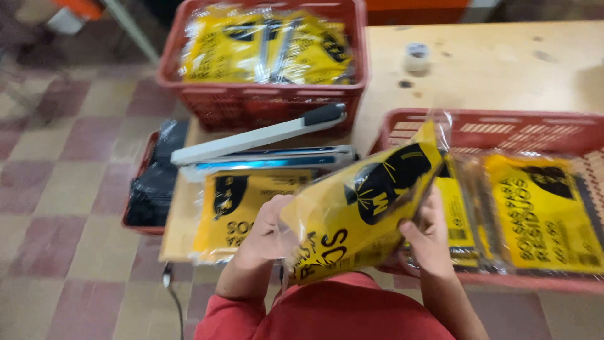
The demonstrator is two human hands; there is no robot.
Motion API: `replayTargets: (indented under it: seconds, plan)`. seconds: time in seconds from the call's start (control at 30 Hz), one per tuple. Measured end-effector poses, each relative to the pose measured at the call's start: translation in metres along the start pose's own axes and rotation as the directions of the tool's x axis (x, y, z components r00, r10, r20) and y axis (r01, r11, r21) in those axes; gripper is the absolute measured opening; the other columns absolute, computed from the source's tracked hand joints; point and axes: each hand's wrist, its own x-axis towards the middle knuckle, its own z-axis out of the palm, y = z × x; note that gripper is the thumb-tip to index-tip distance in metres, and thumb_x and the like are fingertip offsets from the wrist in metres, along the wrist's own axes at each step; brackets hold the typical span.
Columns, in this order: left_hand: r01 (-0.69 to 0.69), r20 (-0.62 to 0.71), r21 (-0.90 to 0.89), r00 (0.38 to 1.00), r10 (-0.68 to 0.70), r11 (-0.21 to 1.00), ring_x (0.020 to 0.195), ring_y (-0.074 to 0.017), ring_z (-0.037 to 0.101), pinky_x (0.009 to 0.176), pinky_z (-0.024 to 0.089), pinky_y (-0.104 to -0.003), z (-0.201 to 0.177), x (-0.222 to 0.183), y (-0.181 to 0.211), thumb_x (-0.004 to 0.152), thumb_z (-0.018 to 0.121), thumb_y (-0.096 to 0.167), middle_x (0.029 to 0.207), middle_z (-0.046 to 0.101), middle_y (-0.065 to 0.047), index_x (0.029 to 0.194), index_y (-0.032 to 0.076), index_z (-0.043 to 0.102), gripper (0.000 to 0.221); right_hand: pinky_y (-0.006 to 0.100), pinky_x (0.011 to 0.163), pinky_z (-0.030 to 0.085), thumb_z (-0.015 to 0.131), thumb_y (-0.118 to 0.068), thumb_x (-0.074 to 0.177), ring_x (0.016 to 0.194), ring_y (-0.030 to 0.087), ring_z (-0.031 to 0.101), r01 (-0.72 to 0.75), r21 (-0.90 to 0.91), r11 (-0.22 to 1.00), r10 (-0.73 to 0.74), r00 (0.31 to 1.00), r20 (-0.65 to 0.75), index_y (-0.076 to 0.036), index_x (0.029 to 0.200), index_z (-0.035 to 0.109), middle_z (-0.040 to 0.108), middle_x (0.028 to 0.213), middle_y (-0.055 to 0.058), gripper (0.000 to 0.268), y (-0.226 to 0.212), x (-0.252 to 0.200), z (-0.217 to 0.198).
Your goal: Using a manual heat sealer to seal the ends of yellow plastic bags and then placing them into a storage crate.
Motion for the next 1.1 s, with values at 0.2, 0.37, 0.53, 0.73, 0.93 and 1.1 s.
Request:
replayTargets:
  seconds: [0.2,0.37,0.53,0.73,0.93,1.1]
  plan:
    - [0.268,-0.151,0.193,0.959,-0.241,0.944,0.066,-0.0134,0.059,0.063,0.053,-0.030,-0.106,-0.040,0.037,0.091,0.066,0.011,0.078,0.069,-0.006,0.099,0.004,0.071,0.012,0.044,0.083,0.056,0.075,0.001,0.081,0.089,0.026,0.071,-0.342,0.102,0.934,0.343,0.939,0.010,0.001,0.109,0.065,0.072,0.096,0.012,0.029,0.083,-0.020,0.062]
    - [0.654,-0.623,0.240,0.671,-0.403,0.718,0.070,-0.0041,0.053,0.065,0.046,-0.018,-0.215,-0.101,0.000,0.101,0.055,0.015,0.074,0.057,0.005,0.092,0.009,0.067,0.016,0.035,0.090,0.052,0.078,-0.004,0.083,0.092,0.013,0.062,-0.549,0.050,0.835,0.551,0.828,-0.109,-0.008,0.117,0.068,0.070,0.099,0.002,0.036,0.150,-0.017,0.153]
    - [0.703,-0.792,0.223,0.534,-0.296,0.675,0.064,-0.0123,0.061,0.055,0.049,-0.024,-0.287,-0.123,-0.061,0.098,0.061,0.018,0.073,0.066,-0.008,0.098,0.003,0.069,0.016,0.037,0.089,0.052,0.069,-0.022,0.096,0.100,0.015,0.058,-0.757,0.136,0.639,0.764,0.603,-0.228,-0.007,0.132,0.057,0.065,0.116,0.008,0.041,0.172,-0.012,0.214]
    - [0.858,-0.771,0.304,0.478,-0.422,0.415,0.068,-0.0169,0.071,0.060,0.052,-0.030,-0.315,-0.120,-0.094,0.092,0.067,0.031,0.068,0.071,-0.006,0.098,0.012,0.074,0.021,0.032,0.074,0.052,0.070,-0.022,0.092,0.090,0.017,0.057,-0.734,-0.009,0.679,0.705,0.655,-0.271,-0.020,0.113,0.063,0.052,0.095,-0.001,0.022,0.188,0.011,0.210]
    - [0.929,-0.850,0.352,0.368,-0.378,0.112,0.104,-0.0332,0.069,0.091,0.053,-0.045,-0.329,-0.107,-0.113,0.092,0.058,0.048,0.093,0.076,-0.006,0.102,0.022,0.075,0.032,0.029,0.061,0.054,0.072,-0.035,0.093,0.077,0.018,0.062,-0.647,-0.400,0.649,0.529,0.762,-0.374,-0.015,0.103,0.073,0.066,0.086,0.004,0.023,0.272,0.066,0.171]
    - [0.930,-0.874,0.313,0.360,-0.325,0.191,0.107,-0.0393,0.067,0.093,0.052,-0.049,-0.325,-0.103,-0.120,0.096,0.056,0.041,0.098,0.075,-0.014,0.105,0.018,0.075,0.031,0.032,0.059,0.056,0.078,-0.041,0.078,0.068,0.018,0.067,-0.541,-0.625,0.562,0.386,0.841,-0.380,-0.029,0.088,0.076,0.068,0.071,-0.005,0.015,0.319,0.093,0.159]
